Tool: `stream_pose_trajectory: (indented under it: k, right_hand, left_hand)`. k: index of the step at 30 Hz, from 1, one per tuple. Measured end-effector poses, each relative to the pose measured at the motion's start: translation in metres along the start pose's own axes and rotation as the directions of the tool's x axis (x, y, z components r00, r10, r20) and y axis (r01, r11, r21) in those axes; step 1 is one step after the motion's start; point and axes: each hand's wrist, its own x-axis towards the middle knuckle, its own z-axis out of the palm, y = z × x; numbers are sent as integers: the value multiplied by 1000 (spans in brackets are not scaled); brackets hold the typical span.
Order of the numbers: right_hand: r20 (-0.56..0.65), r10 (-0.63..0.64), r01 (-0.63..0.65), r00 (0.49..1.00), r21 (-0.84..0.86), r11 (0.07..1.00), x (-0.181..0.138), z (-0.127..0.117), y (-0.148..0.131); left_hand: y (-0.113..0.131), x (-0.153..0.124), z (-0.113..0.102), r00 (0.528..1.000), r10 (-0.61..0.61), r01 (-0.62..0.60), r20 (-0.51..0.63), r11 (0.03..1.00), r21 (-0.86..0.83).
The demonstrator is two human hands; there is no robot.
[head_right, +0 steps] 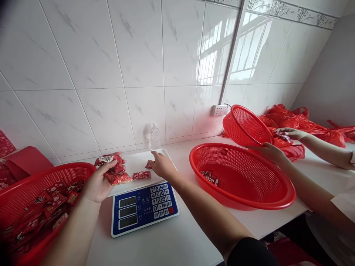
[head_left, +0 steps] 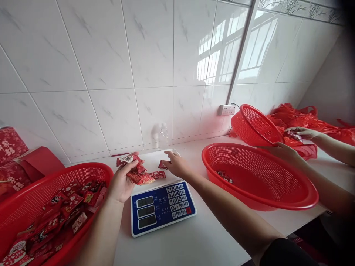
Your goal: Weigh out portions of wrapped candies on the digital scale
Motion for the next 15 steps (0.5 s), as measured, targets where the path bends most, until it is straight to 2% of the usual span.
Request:
stream_pose_trajectory:
  k: [2,4,7,9,10,12,15]
  right_hand:
    - [-13,-44,44,999,-44,998,-5,-2,-6]
    - [35,-144,146,989,-71,987,-10,-1,-12]
    - [178,-363,376,915,-49,925,-13,7,-17]
    - [250,-428,448,869,-28,894,-11,12,-18]
    - [264,-424,448,866,-35,893,-10,13,-18]
    - [235,-373,397,897,-63,915,-6,10,-19]
    - [73,-268,268,961,9,963,-6,-4,-28]
  left_hand:
    - [4,-1,-2,1000,2,-2,-1,1000,7]
    - [9,-1,-4,1000,-18,18,-23,1000,2]
    - [14,0,-7,998,-30,30,-57,1000,-3]
    - [13,1,-8,998,-23,24,-50,1000,12]
    - [12,2,-8,999,-18,19,-36,999,33]
    - [6,3,-9,1000,-8,8,0,994,109]
    - [-5,6,-10,995,85,-95,43,929,357]
